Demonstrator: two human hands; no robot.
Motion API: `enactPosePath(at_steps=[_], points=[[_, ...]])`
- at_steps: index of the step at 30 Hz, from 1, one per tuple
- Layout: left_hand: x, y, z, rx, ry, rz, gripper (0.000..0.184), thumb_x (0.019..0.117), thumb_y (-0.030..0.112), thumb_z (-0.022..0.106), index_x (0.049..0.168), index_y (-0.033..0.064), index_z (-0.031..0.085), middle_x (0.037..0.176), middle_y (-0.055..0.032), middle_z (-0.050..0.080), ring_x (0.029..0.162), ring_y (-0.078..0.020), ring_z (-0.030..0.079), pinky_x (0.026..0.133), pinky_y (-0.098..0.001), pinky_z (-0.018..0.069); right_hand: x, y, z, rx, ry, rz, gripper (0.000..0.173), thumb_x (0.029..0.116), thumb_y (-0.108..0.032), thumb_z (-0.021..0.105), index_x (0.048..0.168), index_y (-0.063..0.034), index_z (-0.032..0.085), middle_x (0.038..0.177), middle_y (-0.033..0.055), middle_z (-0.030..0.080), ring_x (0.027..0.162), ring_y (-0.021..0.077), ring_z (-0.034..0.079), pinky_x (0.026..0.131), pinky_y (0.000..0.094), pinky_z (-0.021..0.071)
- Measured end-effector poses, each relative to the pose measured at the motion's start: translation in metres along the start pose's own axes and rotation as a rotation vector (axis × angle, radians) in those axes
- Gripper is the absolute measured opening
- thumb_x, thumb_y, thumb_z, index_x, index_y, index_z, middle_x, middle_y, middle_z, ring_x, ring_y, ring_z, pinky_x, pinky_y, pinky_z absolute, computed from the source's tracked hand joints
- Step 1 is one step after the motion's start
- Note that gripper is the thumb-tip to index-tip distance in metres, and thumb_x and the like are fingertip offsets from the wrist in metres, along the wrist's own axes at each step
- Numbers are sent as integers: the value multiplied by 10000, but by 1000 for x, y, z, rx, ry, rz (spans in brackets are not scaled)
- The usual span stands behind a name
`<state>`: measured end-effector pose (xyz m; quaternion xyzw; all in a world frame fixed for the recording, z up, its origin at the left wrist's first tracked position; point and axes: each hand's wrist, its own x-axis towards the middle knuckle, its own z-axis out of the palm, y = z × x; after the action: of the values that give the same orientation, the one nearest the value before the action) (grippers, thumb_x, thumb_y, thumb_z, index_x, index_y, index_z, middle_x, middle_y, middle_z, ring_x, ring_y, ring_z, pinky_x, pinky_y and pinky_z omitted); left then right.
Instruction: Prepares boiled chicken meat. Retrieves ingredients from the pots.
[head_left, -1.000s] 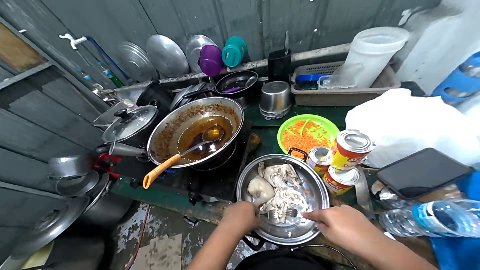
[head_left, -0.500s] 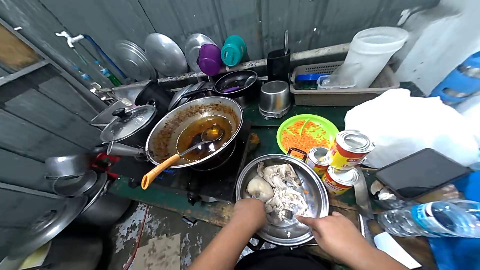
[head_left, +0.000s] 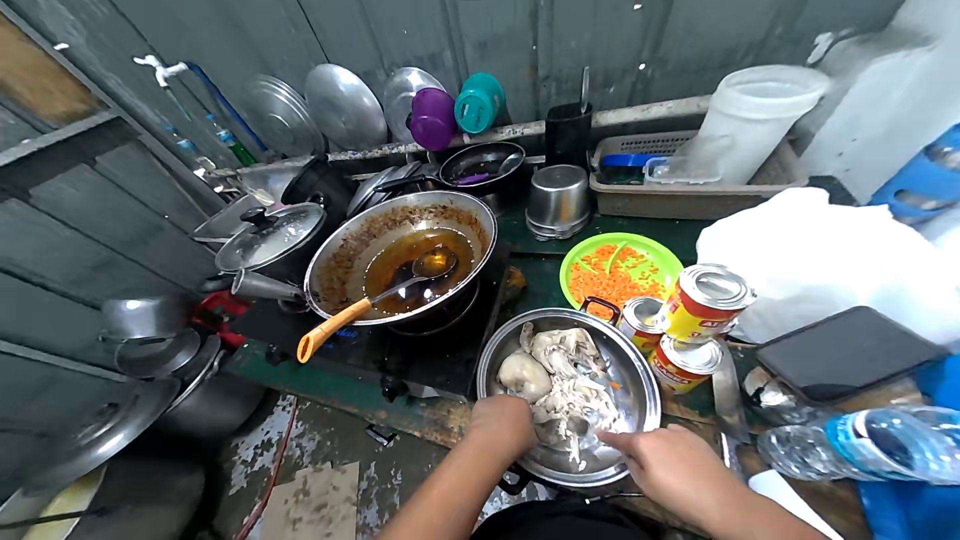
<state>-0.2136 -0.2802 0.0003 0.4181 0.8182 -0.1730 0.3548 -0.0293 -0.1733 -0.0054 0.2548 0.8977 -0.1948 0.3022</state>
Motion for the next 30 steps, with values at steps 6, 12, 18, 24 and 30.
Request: enactPosePath(at_steps=[6, 12, 18, 24, 30], points=[[0, 0, 4, -8, 2, 1, 348, 1018, 334, 515, 1204, 113, 710, 1265, -184, 690, 1204, -401, 646, 941, -670, 505, -7, 4, 3, -2, 32, -24, 483, 1045, -219, 456, 1488, -384, 559, 1167, 169, 747, 1151, 387, 675, 1060, 604, 422], [-4, 0, 7, 11, 2, -17, 346, 1039, 323, 500, 1258, 145, 701, 1293, -172, 685, 1210, -408, 645, 934, -680, 505, -4, 14, -7, -47, -22, 42, 464, 1046, -217, 468, 1467, -373, 583, 1270, 153, 718, 1226, 390, 642, 1073, 630, 411], [-21, 19, 7, 91, 7, -21, 259, 1019, 136, 522, 1197, 58, 692, 1262, -200, 681, 1163, -420, 657, 880, -646, 536, 6, 9, -2, -15, 56, 80, 501, 1043, -204, 456, 1513, -362, 533, 1235, 174, 726, 1200, 399, 655, 1067, 621, 417], [-36, 10, 1, 127, -15, -52, 280, 1040, 185, 506, 1226, 92, 695, 1271, -197, 681, 1169, -430, 652, 877, -653, 531, -12, 13, -22, 3, 11, 15, 463, 1044, -221, 476, 1467, -375, 585, 1283, 141, 715, 1222, 396, 643, 1047, 636, 434], [-42, 2, -10, 114, -24, -113, 275, 1012, 187, 532, 1180, 33, 686, 1243, -207, 684, 1160, -419, 656, 883, -648, 528, 17, -15, 6, -22, 61, -76, 504, 1028, -193, 456, 1493, -360, 555, 1148, 195, 744, 1141, 410, 674, 1056, 619, 421]])
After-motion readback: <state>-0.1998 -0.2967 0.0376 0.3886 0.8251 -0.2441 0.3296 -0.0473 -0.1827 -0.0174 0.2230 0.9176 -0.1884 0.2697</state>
